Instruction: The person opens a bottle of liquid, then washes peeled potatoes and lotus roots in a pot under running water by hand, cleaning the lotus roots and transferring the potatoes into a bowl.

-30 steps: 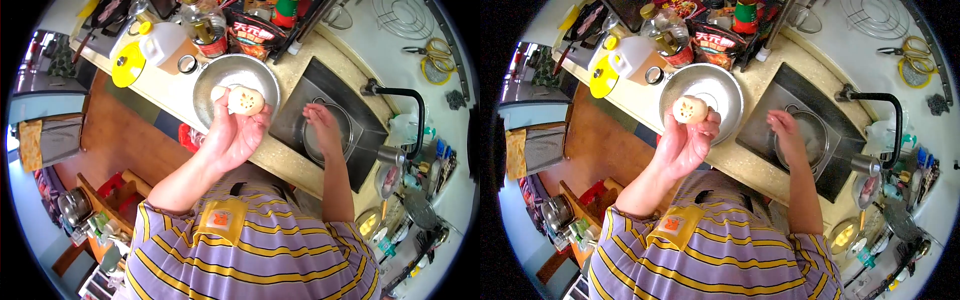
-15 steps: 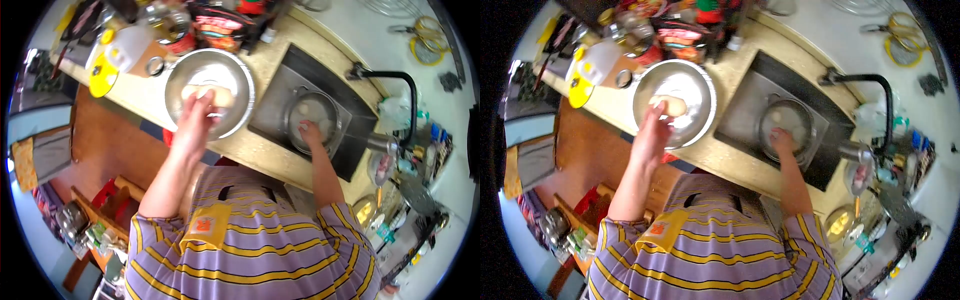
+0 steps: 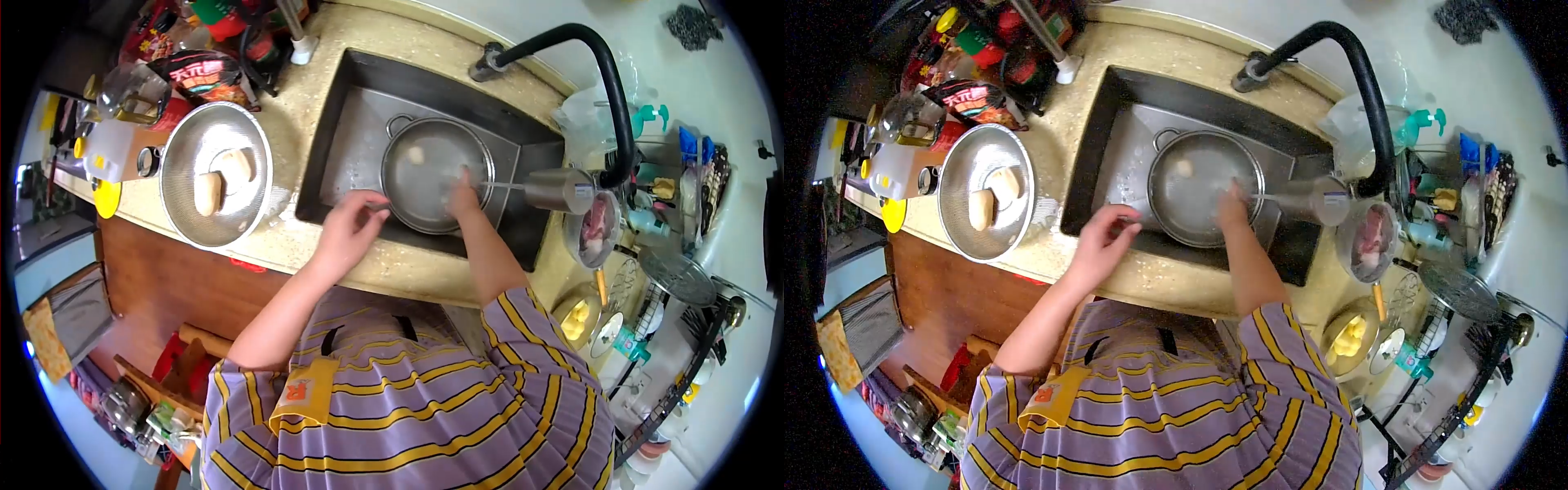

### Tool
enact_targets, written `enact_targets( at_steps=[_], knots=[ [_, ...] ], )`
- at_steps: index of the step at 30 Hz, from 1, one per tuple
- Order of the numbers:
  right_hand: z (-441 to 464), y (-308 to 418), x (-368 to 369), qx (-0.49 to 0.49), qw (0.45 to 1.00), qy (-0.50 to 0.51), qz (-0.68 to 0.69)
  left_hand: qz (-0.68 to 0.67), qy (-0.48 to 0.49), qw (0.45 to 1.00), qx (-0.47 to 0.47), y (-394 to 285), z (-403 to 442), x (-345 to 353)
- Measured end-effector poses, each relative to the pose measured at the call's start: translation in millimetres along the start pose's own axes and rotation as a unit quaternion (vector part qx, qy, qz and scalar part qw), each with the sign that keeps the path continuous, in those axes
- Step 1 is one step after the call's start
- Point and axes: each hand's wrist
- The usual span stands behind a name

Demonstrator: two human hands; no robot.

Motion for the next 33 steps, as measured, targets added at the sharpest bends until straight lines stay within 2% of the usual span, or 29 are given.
enact_targets(
  at_steps=[1,3,4,6,8,9,10,11,12,13,14,17,18,20,21,25,28,33],
  knots=[
    [-8.2,10.0,-0.3,0.034,0.999,-0.011,-0.009,-0.01,0.014,1.0,-0.019,9.6,5.1,21.4],
    [-38.2,45.5,-17.2,-0.008,0.996,-0.047,-0.075,-0.059,0.038,0.995,-0.066,45.5,17.2,67.3],
    [-54.4,57.5,-26.2,-0.082,0.985,-0.071,-0.131,-0.082,0.046,0.988,-0.12,59.9,24.3,88.5],
    [-60.1,51.3,-34.1,-0.134,0.986,-0.054,-0.087,-0.129,0.06,0.964,-0.225,80.8,39.1,127.2],
    [-53.2,40.2,-37.0,-0.087,0.989,0.031,0.115,-0.09,0.045,0.975,-0.195,101.0,52.6,161.9],
    [-61.8,48.2,-54.1,0.014,0.953,0.048,0.298,-0.071,0.037,0.98,-0.181,98.9,54.7,175.0],
    [-73.8,53.0,-73.3,0.116,0.874,0.062,0.467,-0.027,0.03,0.993,-0.116,97.0,52.6,188.5],
    [-83.7,55.9,-88.1,0.214,0.755,0.073,0.616,0.018,0.023,0.998,-0.049,88.4,50.2,199.7],
    [-87.2,51.3,-98.4,0.194,0.717,0.101,0.662,0.063,0.018,0.998,0.02,79.8,48.3,210.7],
    [-92.6,49.5,-104.4,0.158,0.693,0.068,0.7,0.007,0.01,0.999,0.04,70.6,47.6,222.0],
    [-101.0,55.6,-116.0,0.119,0.668,0.034,0.734,0.009,0.004,0.998,0.056,58.6,48.4,228.9],
    [-104.9,39.4,-130.2,0.085,0.639,-0.025,0.764,0.003,-0.026,0.996,0.091,23.4,52.6,242.4],
    [-107.5,33.0,-135.4,0.077,0.634,-0.016,0.769,0.004,-0.021,0.996,0.088,26.6,54.1,248.7],
    [-116.0,26.6,-147.5,0.021,0.709,-0.016,0.704,0.009,-0.013,0.996,0.084,32.5,59.4,257.2],
    [-119.8,26.9,-151.2,0.013,0.699,-0.026,0.715,0.004,0.004,0.998,0.061,29.6,58.5,258.6],
    [-124.7,30.8,-163.0,0.03,0.742,-0.016,0.67,-0.049,-0.009,0.998,0.047,27.9,53.9,263.3],
    [-119.6,32.2,-156.2,-0.009,0.775,-0.018,0.632,-0.08,-0.013,0.996,0.03,27.9,52.3,257.8],
    [-124.6,46.2,-163.5,-0.029,0.781,0.005,0.624,-0.116,-0.033,0.992,0.028,31.2,48.6,252.1]
  ],
)
Point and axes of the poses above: each hand's wrist, its own z-axis towards the middle knuckle, its own x-axis out of the palm, y = z × x, and after that the axes turned 11 degrees about -y, right-handed
